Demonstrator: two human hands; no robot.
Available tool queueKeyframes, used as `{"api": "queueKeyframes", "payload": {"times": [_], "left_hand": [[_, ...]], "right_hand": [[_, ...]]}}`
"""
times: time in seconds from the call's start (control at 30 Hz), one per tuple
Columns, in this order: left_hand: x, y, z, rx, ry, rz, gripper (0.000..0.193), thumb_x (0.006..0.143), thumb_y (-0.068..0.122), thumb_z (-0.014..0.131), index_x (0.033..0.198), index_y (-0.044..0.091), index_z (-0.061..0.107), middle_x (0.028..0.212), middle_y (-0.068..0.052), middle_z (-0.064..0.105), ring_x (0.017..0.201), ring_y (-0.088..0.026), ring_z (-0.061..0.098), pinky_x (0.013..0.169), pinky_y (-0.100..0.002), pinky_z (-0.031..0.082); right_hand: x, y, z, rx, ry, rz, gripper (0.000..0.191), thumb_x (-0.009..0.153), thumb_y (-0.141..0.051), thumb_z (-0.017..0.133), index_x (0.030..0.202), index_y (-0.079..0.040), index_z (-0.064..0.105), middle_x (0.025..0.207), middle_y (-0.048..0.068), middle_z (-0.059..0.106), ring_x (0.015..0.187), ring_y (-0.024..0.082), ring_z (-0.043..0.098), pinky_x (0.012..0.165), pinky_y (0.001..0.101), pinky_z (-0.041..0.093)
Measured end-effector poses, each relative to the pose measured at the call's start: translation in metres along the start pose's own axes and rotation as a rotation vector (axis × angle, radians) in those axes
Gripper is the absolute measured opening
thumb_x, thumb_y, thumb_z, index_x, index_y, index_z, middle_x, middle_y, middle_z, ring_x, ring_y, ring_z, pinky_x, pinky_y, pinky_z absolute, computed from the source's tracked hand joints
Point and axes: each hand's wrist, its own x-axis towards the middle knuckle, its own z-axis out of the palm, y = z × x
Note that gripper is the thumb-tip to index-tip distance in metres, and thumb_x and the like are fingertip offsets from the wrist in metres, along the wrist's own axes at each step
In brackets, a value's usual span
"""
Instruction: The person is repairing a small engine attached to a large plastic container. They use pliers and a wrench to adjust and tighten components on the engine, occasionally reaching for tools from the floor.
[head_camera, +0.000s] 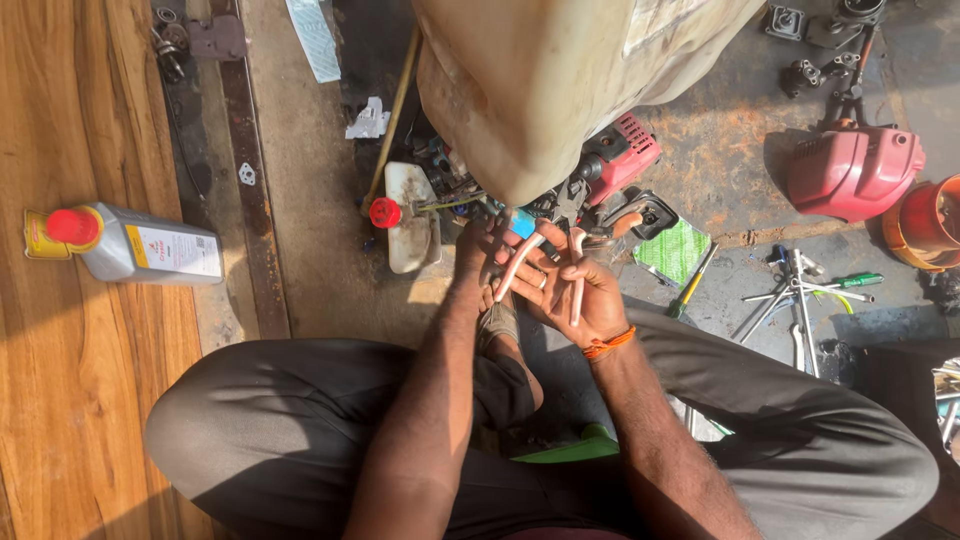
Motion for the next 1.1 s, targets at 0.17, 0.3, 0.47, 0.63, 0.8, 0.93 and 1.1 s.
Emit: {"api": "queueKeyframes", "payload": {"times": [0.17, 0.3, 0.47, 0.63, 0.8, 0.93, 1.1], "left_hand": [[0.015, 0.013, -0.05, -0.093, -0.417, -0.127, 0.06, 0.104, 0.057, 0.035, 0.12, 0.009, 0.066, 0.092, -0.007, 0.076, 0.071, -0.017, 0.076, 0.066, -0.033, 0.066], [-0.01, 0.061, -0.088, 0.024, -0.506, -0.383, 0.065, 0.106, 0.06, 0.031, 0.12, 0.009, 0.068, 0.094, -0.013, 0.074, 0.064, -0.02, 0.071, 0.067, -0.04, 0.063], [-0.031, 0.075, -0.09, 0.409, -0.209, 0.113, 0.042, 0.099, 0.043, 0.055, 0.12, 0.009, 0.066, 0.1, -0.013, 0.076, 0.087, -0.031, 0.074, 0.083, -0.044, 0.057], [-0.022, 0.044, -0.07, 0.258, -0.076, 0.227, 0.036, 0.1, 0.037, 0.059, 0.117, 0.007, 0.07, 0.104, -0.018, 0.074, 0.101, -0.037, 0.071, 0.087, -0.049, 0.055], [-0.021, 0.04, -0.064, 0.276, 0.001, 0.241, 0.034, 0.101, 0.034, 0.06, 0.118, 0.004, 0.066, 0.105, -0.019, 0.074, 0.102, -0.038, 0.071, 0.087, -0.05, 0.054], [-0.03, 0.056, -0.069, 0.252, -0.083, 0.187, 0.05, 0.097, 0.029, 0.06, 0.139, 0.003, 0.051, 0.097, -0.024, 0.073, 0.093, -0.041, 0.07, 0.079, -0.052, 0.055], [-0.054, 0.083, -0.063, 0.469, -0.175, 0.116, 0.03, 0.103, 0.03, 0.057, 0.113, 0.002, 0.063, 0.089, -0.021, 0.074, 0.088, -0.04, 0.072, 0.077, -0.052, 0.057]], "right_hand": [[0.022, 0.007, -0.009, 0.047, 0.001, -0.031, 0.062, 0.083, -0.002, 0.055, 0.144, -0.013, 0.058, 0.158, 0.03, 0.043, 0.148, 0.049, 0.04, 0.127, 0.0613, 0.03], [0.035, 0.016, -0.018, 0.078, 0.035, -0.082, 0.051, 0.088, -0.004, 0.06, 0.138, -0.012, 0.061, 0.151, 0.025, 0.05, 0.141, 0.046, 0.048, 0.122, 0.0618, 0.037], [0.052, 0.025, -0.037, 0.081, 0.164, -0.137, 0.023, 0.096, -0.012, 0.063, 0.119, -0.008, 0.063, 0.138, 0.023, 0.061, 0.129, 0.04, 0.059, 0.117, 0.0554, 0.045], [0.068, 0.021, -0.055, 0.013, 0.279, -0.151, 0.016, 0.099, -0.013, 0.061, 0.105, 0.001, 0.057, 0.118, 0.023, 0.067, 0.115, 0.039, 0.066, 0.11, 0.0539, 0.051], [0.08, 0.022, -0.054, -0.085, 0.364, -0.183, 0.025, 0.092, -0.01, 0.059, 0.114, 0.002, 0.06, 0.108, 0.019, 0.066, 0.098, 0.033, 0.067, 0.097, 0.0502, 0.054], [0.083, 0.023, -0.042, 0.077, 0.309, -0.135, 0.03, 0.088, -0.011, 0.06, 0.112, 0.007, 0.059, 0.105, 0.021, 0.066, 0.095, 0.034, 0.067, 0.092, 0.046, 0.056], [0.073, 0.021, -0.023, 0.088, 0.23, -0.163, 0.025, 0.087, -0.008, 0.058, 0.11, 0.002, 0.058, 0.099, 0.016, 0.062, 0.093, 0.028, 0.062, 0.087, 0.0393, 0.054]]}}
